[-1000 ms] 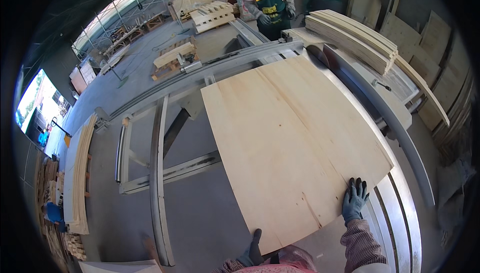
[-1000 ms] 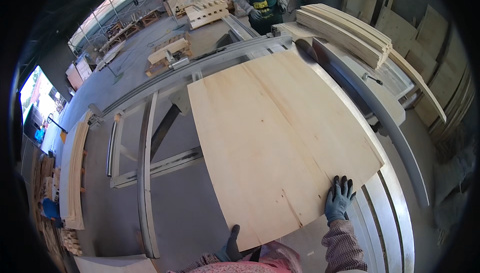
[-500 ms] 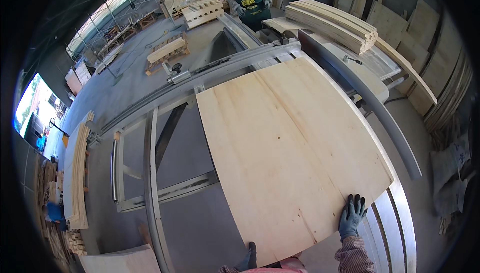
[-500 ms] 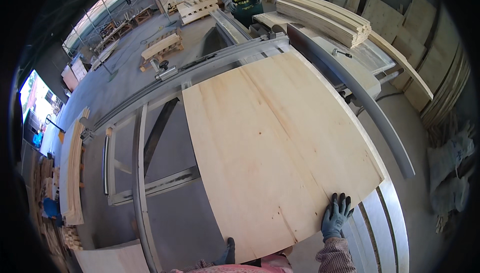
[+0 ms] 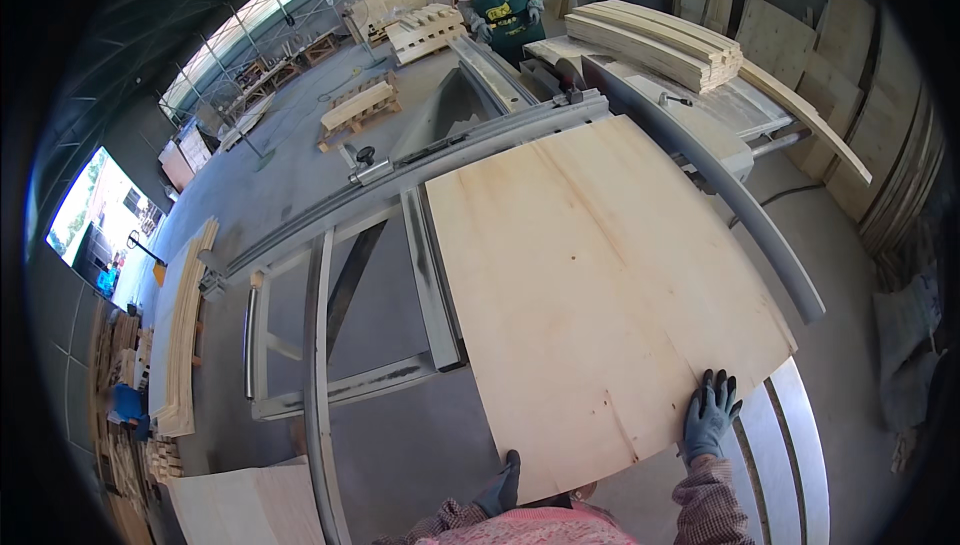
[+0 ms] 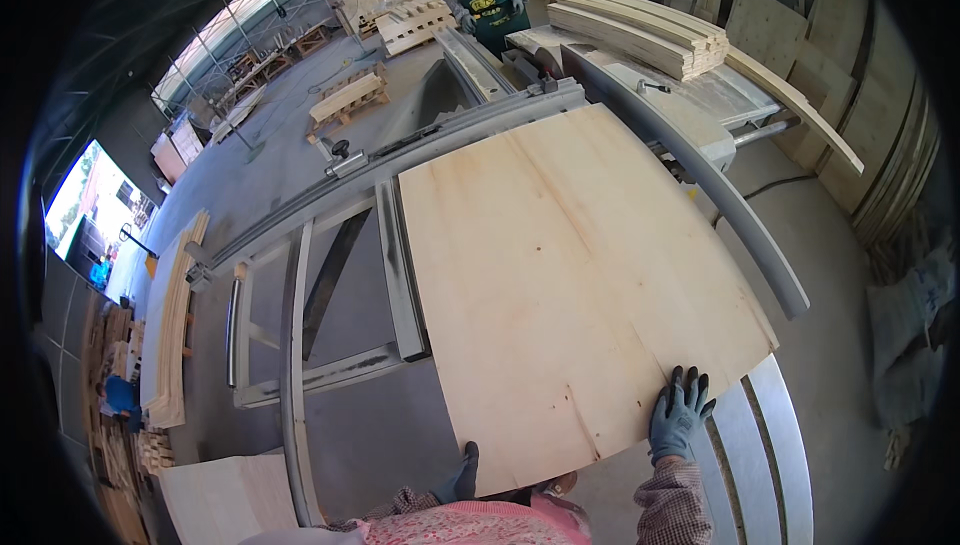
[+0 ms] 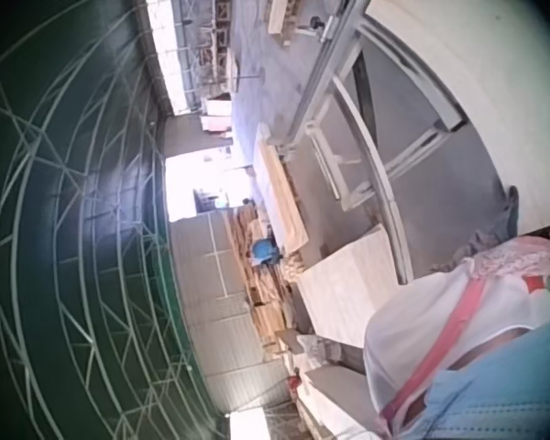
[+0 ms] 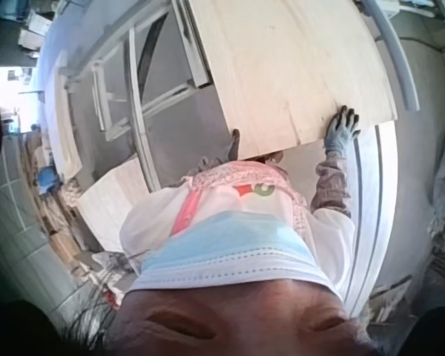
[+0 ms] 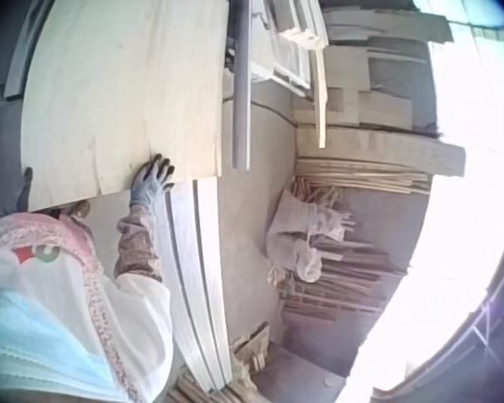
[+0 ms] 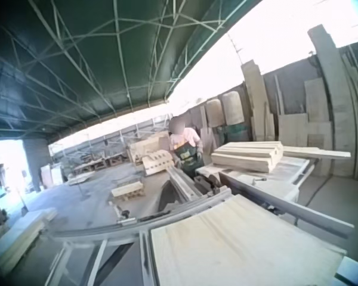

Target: The person positions a large plywood sheet on a table saw and, with assistance from a coworker, guides it through the blade to cut it into narrower strips. The person repeatedly aligns and feeds the sheet, then removes the cut pieces as they are produced.

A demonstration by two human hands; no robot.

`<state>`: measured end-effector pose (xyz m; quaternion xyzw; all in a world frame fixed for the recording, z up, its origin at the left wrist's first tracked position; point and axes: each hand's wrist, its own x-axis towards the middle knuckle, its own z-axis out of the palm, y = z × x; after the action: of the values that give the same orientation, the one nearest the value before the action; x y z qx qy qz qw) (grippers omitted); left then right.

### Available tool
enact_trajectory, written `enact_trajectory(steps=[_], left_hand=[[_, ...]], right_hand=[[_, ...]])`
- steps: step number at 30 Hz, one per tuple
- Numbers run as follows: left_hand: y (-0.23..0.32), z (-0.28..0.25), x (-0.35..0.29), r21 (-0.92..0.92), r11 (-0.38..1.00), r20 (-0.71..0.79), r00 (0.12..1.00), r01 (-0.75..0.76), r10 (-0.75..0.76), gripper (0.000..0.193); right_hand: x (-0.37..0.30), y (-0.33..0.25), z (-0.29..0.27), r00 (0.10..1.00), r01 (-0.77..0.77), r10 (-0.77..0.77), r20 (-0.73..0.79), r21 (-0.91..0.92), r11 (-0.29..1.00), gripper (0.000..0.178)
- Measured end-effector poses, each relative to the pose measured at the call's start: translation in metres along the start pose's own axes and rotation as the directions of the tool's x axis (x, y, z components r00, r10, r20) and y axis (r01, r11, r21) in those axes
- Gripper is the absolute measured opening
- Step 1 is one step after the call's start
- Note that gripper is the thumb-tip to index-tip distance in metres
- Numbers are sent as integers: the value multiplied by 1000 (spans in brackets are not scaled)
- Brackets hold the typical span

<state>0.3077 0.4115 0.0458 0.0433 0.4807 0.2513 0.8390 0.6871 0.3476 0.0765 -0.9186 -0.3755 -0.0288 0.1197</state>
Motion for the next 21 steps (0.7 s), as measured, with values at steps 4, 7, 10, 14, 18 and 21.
enact_trajectory(steps=[4,7,10,14,18,21], left_hand=[[3,9,6,19,1000,5,1000,-4,4,74],[0,15,16,26,1000,27,1000,10,-11,74],[-7,25,30,47,999,60,998,19,-22,74],[-19,33,45,66,996,107,992,64,-70,74],[-26,33,52,85,992,136,985,98,-109,74],[-30,29,59,88,989,150,980,121,-133,74]], right_hand=[[22,1,-3,1000,-16,16,-13,-12,1000,48],[33,16,0,1000,3,-3,-15,-29,1000,48],[43,23,0,1000,8,-7,25,-48,999,50],[47,33,-7,998,8,-3,55,-104,995,51],[53,36,3,1000,5,-3,19,-117,993,52],[49,32,9,1000,8,-9,-10,-116,993,51]])
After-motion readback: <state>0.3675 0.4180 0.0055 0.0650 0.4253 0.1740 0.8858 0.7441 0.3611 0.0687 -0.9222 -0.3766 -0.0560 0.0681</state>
